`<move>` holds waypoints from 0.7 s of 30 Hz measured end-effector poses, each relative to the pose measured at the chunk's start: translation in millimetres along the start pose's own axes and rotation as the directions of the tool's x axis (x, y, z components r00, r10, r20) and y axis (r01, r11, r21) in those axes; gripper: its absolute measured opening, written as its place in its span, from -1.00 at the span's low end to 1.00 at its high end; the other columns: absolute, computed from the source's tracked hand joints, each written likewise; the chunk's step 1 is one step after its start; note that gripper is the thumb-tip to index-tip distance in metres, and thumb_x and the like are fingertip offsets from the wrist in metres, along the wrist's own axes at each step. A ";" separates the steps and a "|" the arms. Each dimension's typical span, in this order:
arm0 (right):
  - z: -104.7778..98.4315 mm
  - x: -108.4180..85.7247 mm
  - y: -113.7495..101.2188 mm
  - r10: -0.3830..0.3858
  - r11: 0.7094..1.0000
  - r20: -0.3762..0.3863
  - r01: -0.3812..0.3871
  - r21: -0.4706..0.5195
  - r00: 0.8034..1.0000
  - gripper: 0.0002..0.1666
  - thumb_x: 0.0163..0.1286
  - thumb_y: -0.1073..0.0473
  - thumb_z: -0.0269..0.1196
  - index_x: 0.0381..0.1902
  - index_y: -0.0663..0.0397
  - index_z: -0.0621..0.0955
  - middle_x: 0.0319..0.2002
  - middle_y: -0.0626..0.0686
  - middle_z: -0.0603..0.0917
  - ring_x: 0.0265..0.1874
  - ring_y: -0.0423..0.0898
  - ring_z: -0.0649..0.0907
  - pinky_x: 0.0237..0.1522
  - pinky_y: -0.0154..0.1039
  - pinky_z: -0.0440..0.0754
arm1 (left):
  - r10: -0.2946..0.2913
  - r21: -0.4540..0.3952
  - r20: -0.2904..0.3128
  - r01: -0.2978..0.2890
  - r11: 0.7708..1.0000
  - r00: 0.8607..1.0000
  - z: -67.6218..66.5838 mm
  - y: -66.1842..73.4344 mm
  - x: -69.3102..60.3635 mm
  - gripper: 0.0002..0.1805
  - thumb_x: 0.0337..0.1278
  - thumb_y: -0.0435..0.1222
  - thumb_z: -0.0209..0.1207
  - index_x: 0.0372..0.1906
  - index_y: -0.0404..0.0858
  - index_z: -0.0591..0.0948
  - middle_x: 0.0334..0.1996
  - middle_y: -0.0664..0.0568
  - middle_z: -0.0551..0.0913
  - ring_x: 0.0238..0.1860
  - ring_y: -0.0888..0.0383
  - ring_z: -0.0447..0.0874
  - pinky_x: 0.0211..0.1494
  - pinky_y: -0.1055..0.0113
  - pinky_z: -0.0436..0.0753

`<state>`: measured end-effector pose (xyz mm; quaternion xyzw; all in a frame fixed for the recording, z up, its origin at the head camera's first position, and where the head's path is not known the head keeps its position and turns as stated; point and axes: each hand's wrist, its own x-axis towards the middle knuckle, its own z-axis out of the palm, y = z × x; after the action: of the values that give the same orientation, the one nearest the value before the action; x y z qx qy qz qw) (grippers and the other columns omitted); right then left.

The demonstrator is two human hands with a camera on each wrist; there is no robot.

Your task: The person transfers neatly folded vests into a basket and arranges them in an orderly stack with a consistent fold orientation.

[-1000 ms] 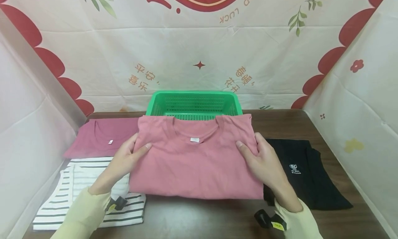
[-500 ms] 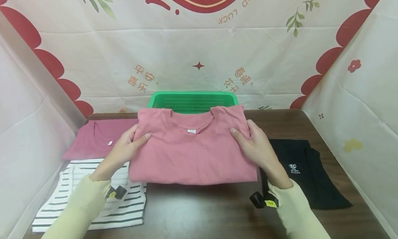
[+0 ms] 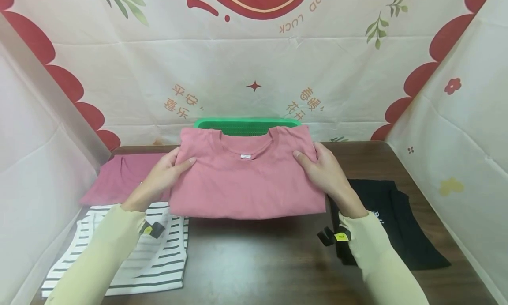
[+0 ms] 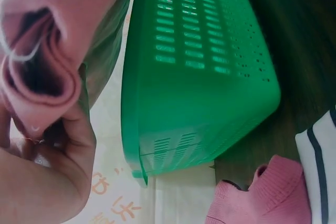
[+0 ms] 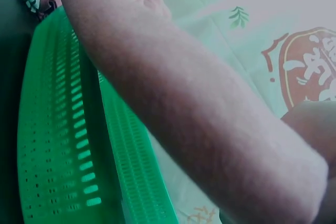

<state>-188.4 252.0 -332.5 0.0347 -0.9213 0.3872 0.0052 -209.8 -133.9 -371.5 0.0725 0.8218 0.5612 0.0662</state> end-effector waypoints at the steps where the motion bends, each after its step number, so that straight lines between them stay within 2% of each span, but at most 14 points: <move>1: -0.1 2.0 0.5 0.004 1.000 0.006 -0.004 0.002 1.000 -0.30 0.46 -0.28 0.08 0.21 0.19 0.43 -0.20 0.19 0.54 -0.23 0.05 0.52 -0.24 -0.17 0.50 | -0.009 0.004 0.001 0.009 1.000 1.000 -0.3 0.2 2.1 -0.58 0.38 -0.11 0.15 0.20 -0.22 0.49 -0.07 -0.12 0.67 -0.16 0.11 0.67 -0.06 0.22 0.63; 11: -4.8 19.7 4.9 0.012 1.000 0.052 -0.013 0.025 0.999 -0.28 0.45 -0.30 0.08 0.28 0.14 0.41 -0.11 0.19 0.53 -0.14 0.05 0.51 -0.17 -0.16 0.49 | -0.109 -0.114 0.048 0.113 0.987 0.993 -1.9 3.4 17.1 -0.61 0.38 -0.10 0.15 0.20 -0.15 0.47 -0.01 -0.06 0.65 -0.10 0.11 0.67 -0.02 0.21 0.63; 15: -5.2 27.3 8.2 0.029 0.999 0.066 -0.031 0.035 0.997 -0.24 0.44 -0.32 0.08 0.30 0.15 0.38 -0.09 0.20 0.54 -0.12 0.06 0.51 -0.15 -0.14 0.48 | -0.124 -0.101 0.056 0.129 0.986 0.991 -3.2 5.9 21.8 -0.59 0.40 -0.08 0.13 0.21 -0.17 0.45 -0.02 -0.08 0.65 -0.10 0.09 0.68 -0.03 0.19 0.64; 21: -6.6 37.2 11.0 0.046 0.998 0.080 -0.048 0.029 0.996 -0.25 0.44 -0.33 0.07 0.22 0.20 0.39 -0.20 0.19 0.52 -0.23 0.05 0.52 -0.24 -0.17 0.49 | -0.116 -0.064 0.048 0.119 0.991 0.992 -3.1 5.6 31.8 -0.61 0.41 -0.08 0.12 0.18 -0.18 0.46 -0.09 -0.10 0.66 -0.17 0.09 0.70 -0.10 0.19 0.67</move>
<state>-226.4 262.1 -334.4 0.0284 -0.9152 0.3998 -0.0409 -241.3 -128.6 -366.1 0.0339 0.8037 0.5819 0.1198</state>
